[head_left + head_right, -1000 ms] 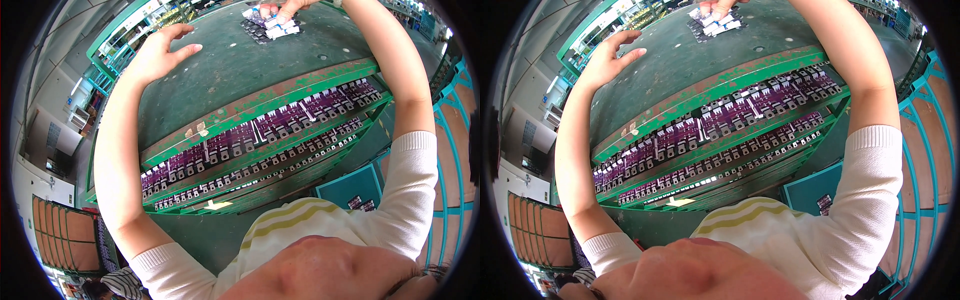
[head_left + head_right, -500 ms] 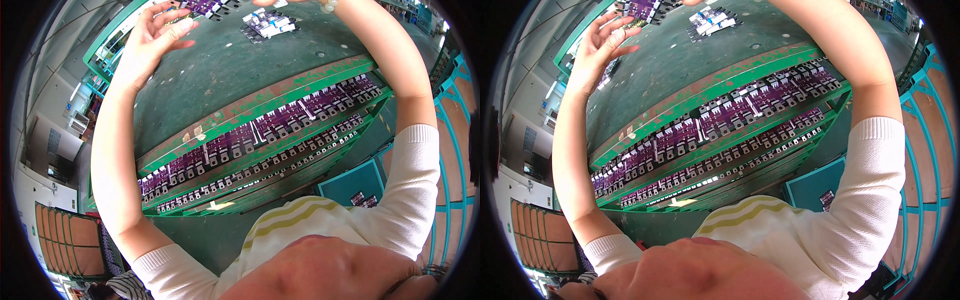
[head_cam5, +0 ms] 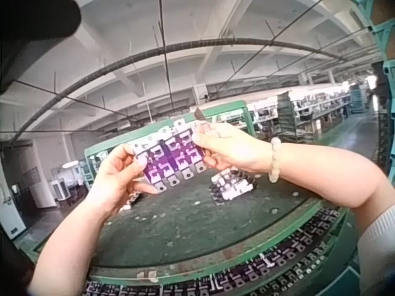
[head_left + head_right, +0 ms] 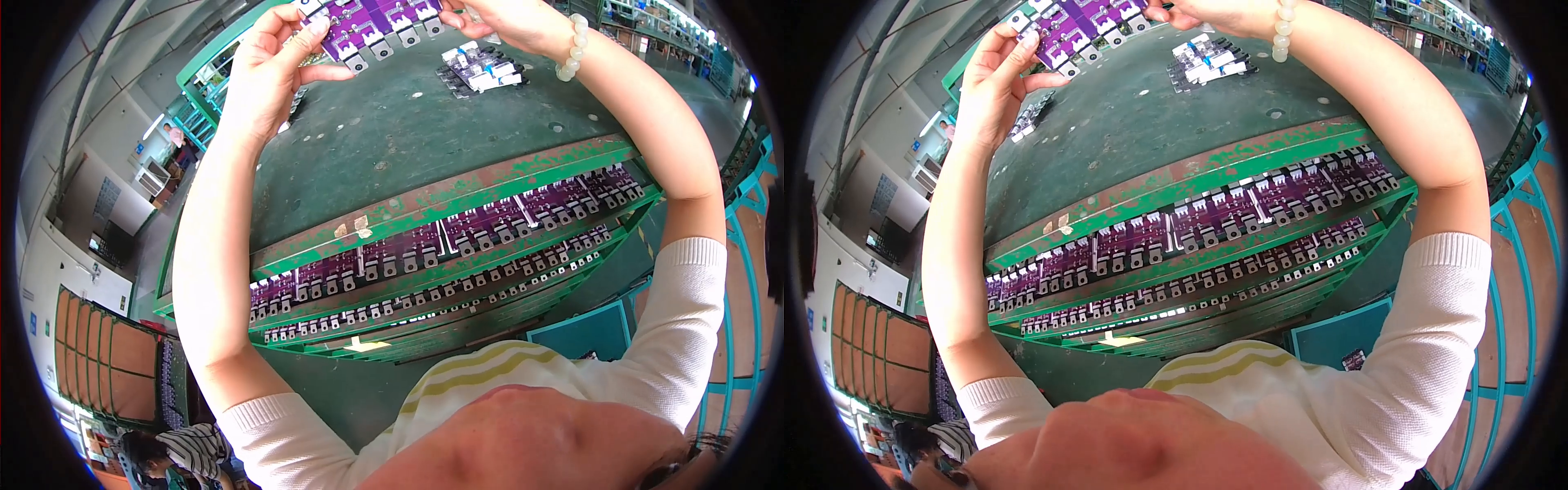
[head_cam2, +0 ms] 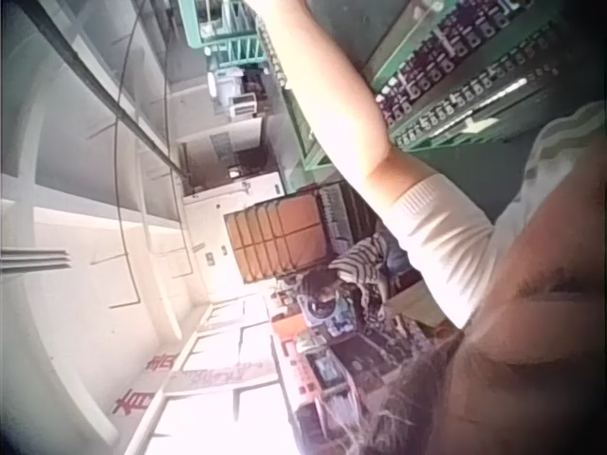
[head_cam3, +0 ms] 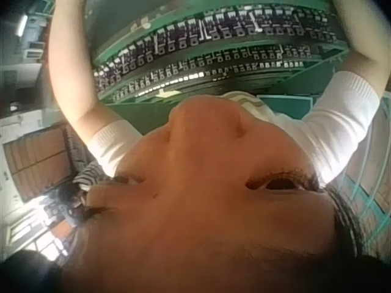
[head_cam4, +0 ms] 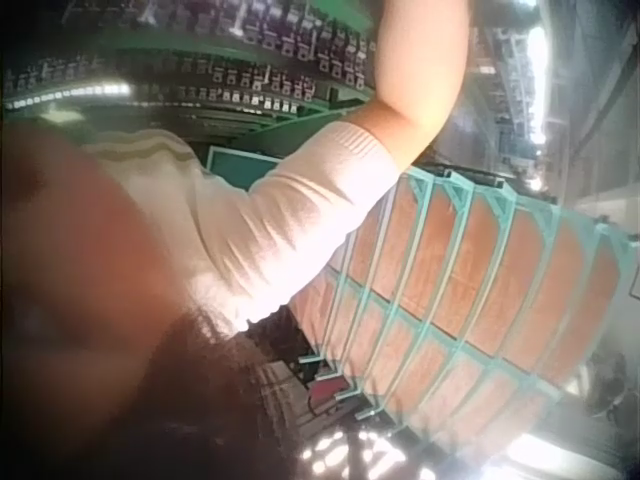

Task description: The person places electronic components onto purple printed circuit boards by hand.

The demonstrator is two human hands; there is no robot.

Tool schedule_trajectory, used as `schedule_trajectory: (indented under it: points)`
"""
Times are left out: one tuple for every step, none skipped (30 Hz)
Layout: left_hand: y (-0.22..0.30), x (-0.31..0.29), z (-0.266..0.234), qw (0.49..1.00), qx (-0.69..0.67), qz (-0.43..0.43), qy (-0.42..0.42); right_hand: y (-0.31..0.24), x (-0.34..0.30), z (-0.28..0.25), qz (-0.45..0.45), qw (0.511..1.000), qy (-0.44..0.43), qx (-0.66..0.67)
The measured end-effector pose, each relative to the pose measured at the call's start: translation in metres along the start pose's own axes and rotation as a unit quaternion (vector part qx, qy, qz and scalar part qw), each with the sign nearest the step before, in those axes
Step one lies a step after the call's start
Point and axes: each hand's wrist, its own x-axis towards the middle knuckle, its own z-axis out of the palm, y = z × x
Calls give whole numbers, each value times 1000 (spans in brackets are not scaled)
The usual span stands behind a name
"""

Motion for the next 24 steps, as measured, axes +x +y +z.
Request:
schedule_trajectory:
  points:
    - [1, 0, 0, 1000, 2, 0, 0, 3, 3, -2, -13, 1000, 3, -19]
    - [1, 0, -1, 1000, 14, 7, 7, 4, 3, -3, -14, 1000, 3, -18]
    - [2, 0, -2, 999, 25, 14, 15, 4, 3, -2, -22, 999, 12, -34]
    - [2, 0, -3, 999, 27, 14, 15, 5, 4, -2, -29, 998, 21, -50]
    - [2, 1, -3, 999, 35, 11, 14, 7, 5, -3, -30, 998, 20, -49]
    - [2, 1, -4, 999, 44, 8, 13, 12, 6, -4, -33, 999, 9, -19]
    - [2, 1, -5, 999, 45, 7, 14, 15, 7, -5, -37, 999, -2, 10]
    - [2, 1, -6, 999, 49, 9, 12, 19, 8, -6, -37, 999, -3, 11]
    - [3, 1, -6, 998, 53, 10, 11, 21, 8, -6, -40, 999, 4, 16]
    - [3, 1, -6, 998, 53, 9, 12, 23, 8, -7, -43, 999, 11, 21]
    - [3, 1, -6, 998, 57, 3, 12, 24, 8, -8, -43, 999, 10, 21]
    - [3, 0, -5, 998, 60, -4, 13, 23, 7, -6, -45, 999, 16, 6]
    - [3, 0, -4, 998, 60, -5, 14, 22, 6, -5, -47, 999, 23, -9]
    - [3, -1, -4, 998, 65, -2, 13, 20, 5, -4, -47, 999, 21, -9]
    - [3, -2, -4, 997, 70, 2, 14, 18, 4, -3, -50, 998, 17, -19]
    - [3, -3, -5, 997, 71, 1, 17, 17, 4, -2, -54, 998, 12, -29]
    - [4, -3, -7, 998, 56, -14, 24, 15, 3, -1, -53, 998, 8, -28]
    - [4, -3, -7, 998, 40, -28, 31, 15, 2, -1, -52, 998, 9, -28]
    - [4, -3, -7, 998, 40, -29, 35, 15, 2, -1, -51, 998, 8, -29]
    - [2, -4, -5, 998, 27, -44, 40, 15, 1, -1, -50, 998, 4, -28]
    - [4, -4, 1, 997, 14, -59, 44, 15, 0, -2, -47, 998, 8, -37]
    - [6, -4, 8, 997, 13, -60, 47, 14, -1, -3, -44, 998, 13, -47]
    - [8, -4, 15, 997, 28, -47, 60, 14, -2, -4, -37, 998, 17, -51]
    - [12, -6, 19, 996, 44, -34, 73, 14, -1, -4, -36, 998, 14, -50]
